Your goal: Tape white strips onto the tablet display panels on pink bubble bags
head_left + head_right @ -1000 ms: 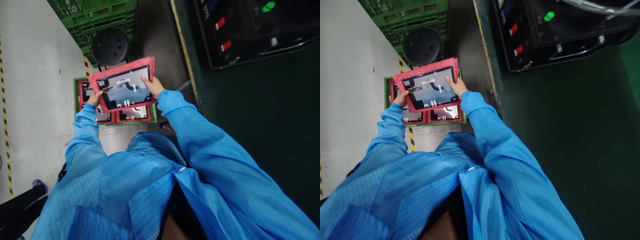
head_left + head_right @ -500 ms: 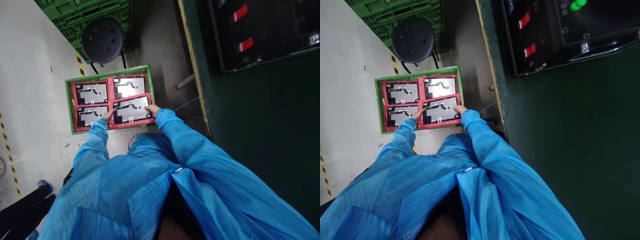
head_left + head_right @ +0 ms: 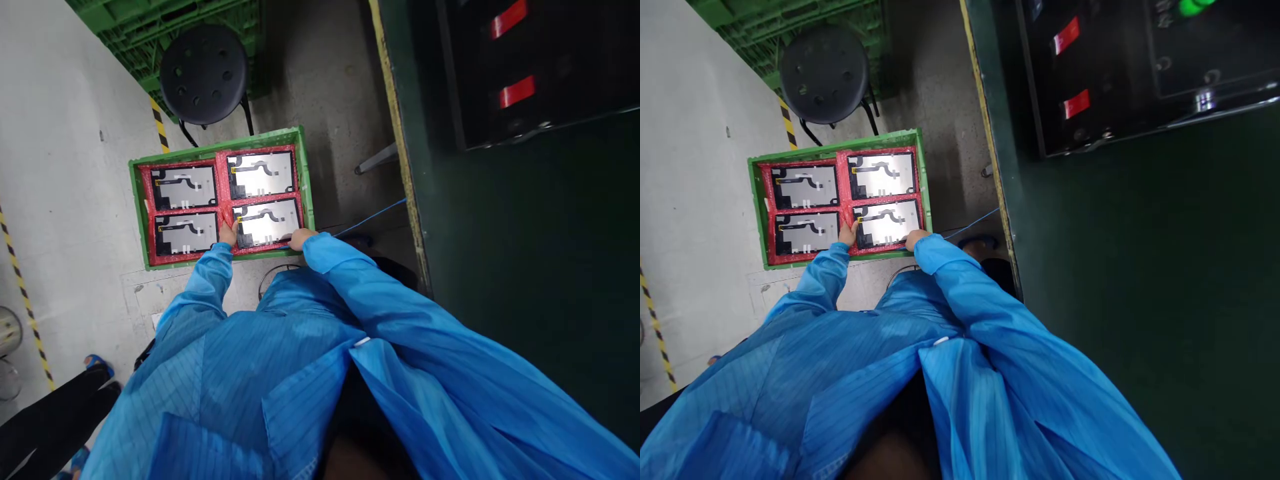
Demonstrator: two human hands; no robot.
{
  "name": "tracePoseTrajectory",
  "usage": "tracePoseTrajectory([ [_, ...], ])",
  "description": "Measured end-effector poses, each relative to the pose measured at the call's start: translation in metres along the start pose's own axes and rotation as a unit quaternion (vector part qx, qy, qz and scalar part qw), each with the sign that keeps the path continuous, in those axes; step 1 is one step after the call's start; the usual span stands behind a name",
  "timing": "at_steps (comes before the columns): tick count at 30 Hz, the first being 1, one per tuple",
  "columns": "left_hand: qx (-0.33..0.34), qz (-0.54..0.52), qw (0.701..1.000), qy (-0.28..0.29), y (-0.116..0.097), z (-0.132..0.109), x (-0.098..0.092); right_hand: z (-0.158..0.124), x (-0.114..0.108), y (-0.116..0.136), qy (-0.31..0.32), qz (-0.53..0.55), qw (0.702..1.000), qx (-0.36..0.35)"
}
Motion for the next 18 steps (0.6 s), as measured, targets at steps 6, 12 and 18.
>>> tracePoseTrajectory([
  [6, -0.014, 0.242, 0.968, 0.066, 0.001, -0.044, -0.040, -0.043, -0.022, 0.025, 0.112, -0.099, 0.989, 0.020],
  [12, 0.054, 0.319, 0.925, 0.200, -0.002, -0.108, -0.056, -0.091, -0.046, 0.052, 0.052, -0.180, 0.982, -0.029],
  [18, 0.229, 0.423, 0.876, 0.026, -0.083, -0.154, -0.046, -0.166, -0.040, 0.048, -0.143, -0.235, 0.955, -0.112],
])
Point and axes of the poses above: each hand's wrist, its own z-axis towards the middle knuckle, its own x-axis out of the palm, y = z × x, the point moved 4 cm from there along z, towards the middle knuckle, and after that the axes turned 10 degrees about z, right-handed, at the moved point
